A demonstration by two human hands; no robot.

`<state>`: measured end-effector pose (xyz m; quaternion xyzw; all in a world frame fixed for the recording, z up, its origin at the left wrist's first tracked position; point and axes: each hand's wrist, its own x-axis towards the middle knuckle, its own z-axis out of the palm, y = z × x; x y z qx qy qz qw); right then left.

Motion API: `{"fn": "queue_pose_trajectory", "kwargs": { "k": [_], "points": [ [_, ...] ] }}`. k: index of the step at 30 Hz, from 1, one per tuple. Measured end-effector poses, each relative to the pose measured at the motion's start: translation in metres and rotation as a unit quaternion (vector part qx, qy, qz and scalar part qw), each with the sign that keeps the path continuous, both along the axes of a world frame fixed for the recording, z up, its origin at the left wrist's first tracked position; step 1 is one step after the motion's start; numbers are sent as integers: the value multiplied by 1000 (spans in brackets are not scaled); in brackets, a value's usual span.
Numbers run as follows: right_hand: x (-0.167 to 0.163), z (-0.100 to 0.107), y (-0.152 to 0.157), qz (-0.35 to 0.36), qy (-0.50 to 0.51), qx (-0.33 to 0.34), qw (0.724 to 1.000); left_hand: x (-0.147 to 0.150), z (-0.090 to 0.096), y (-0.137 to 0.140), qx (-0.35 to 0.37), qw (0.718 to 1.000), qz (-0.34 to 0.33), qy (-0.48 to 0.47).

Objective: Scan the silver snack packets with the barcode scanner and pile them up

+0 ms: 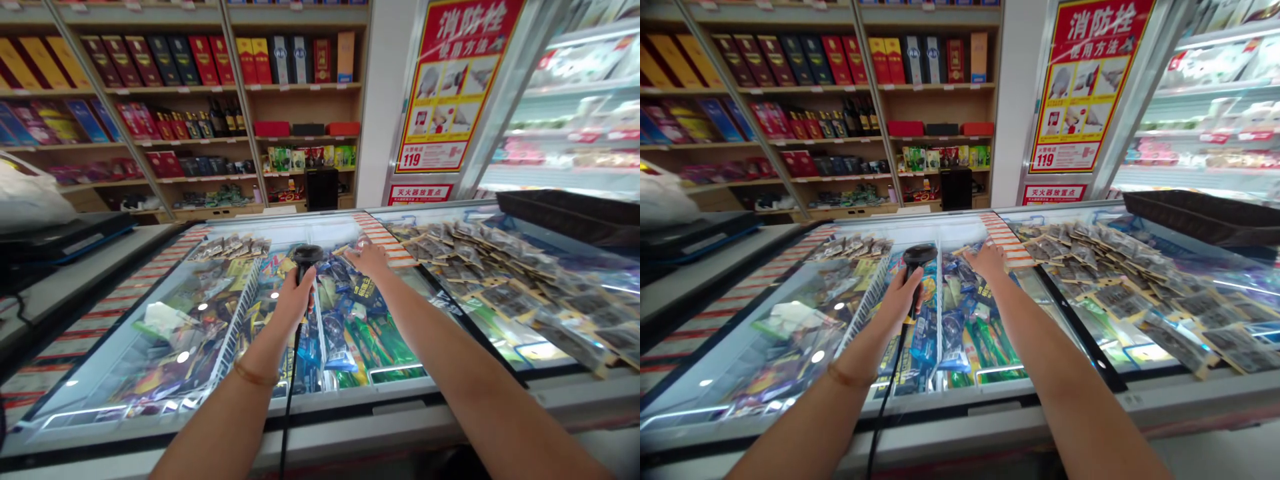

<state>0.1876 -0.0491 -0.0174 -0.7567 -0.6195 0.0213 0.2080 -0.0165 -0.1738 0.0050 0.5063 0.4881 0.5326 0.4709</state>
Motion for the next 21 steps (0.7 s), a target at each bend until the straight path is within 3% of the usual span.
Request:
{"fn": "queue_pose_trajectory", "kwargs": {
  "k": [4,7,9,13,15,17,21],
  "points": [
    [3,-6,9,69,30,-25,997,4,-4,-1,0,1000,-27,10],
    [4,-9,21,102,156,2,982,5,-6,-2,-3,999,-45,24],
    [5,-12,29,120,302,50,944,6,-6,-2,-4,998,-48,26],
    [8,-20,39,189,581,86,787,8,-1,-6,-1,999,-53,8],
    [10,-23,40,200,646,76,733,10,1,-10,1,998,-63,8],
    [10,-23,40,197,672,70,710,13,2,-15,5,997,-76,20],
    [8,-21,38,197,682,81,699,18,1,-20,9,993,-106,46]
  ]
}}
